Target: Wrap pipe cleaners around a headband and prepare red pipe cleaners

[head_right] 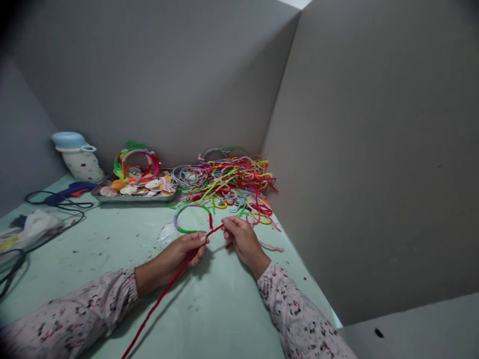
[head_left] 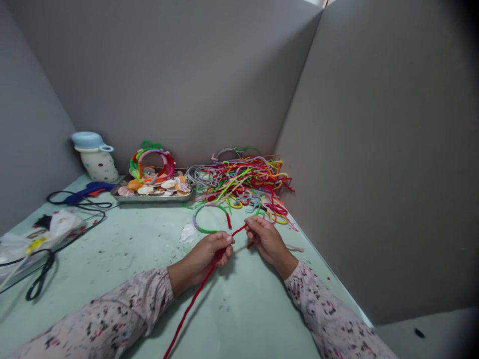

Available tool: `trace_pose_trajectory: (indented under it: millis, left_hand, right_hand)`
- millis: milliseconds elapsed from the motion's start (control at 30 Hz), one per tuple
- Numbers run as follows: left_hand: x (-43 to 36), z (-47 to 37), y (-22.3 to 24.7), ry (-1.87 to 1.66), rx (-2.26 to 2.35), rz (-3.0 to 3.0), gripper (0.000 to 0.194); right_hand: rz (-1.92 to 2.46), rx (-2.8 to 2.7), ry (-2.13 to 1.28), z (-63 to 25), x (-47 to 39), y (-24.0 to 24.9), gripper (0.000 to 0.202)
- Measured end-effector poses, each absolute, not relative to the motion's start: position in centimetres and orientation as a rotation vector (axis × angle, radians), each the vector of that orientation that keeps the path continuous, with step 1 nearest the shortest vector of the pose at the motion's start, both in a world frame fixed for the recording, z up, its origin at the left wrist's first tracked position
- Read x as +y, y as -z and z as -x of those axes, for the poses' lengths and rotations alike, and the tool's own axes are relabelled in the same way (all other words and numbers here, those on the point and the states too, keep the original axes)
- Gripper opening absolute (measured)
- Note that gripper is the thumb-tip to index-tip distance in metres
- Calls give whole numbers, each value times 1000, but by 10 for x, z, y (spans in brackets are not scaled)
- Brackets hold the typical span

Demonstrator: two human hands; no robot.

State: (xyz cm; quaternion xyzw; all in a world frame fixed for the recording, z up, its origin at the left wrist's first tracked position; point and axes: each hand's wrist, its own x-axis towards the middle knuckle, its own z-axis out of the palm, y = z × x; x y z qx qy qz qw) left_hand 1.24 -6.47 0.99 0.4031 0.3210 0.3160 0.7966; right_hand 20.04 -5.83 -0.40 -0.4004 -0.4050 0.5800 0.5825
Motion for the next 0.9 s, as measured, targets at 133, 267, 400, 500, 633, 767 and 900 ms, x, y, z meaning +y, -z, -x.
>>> trace_pose_trajectory:
  millis: [133,267,400,500,633,767,900]
  left_hand:
    - [-63,-12,-7,-664,692,-911,23]
    - [-61,-11,3,-660,654,-960,24]
    - [-60,-10,2,-625,659,-961,23]
    - [-61,-10,-3,-600,655,-916,23]
    - [-62,-10,-8,-595,635,-876,21]
    - [-63,-10,-11,-578,638,-870,21]
    - [-64,-10,-12,-560,627,-851,19]
  right_hand:
    - [944,-952,-1340,-201,-59,1,26]
    - [944,-961,-1336,-202,-60,-2,28]
    - [909,-953,-1370,-204,-62,-4,26]
    - [886,-949,-1386,-205,-63,-4,24]
    - [892,-948,-1383,-205,-63,-5,26]
    - [889,-947,-1375,-206,-63,-3,26]
    - [884,-961,-1373,-208,-62,-1,26]
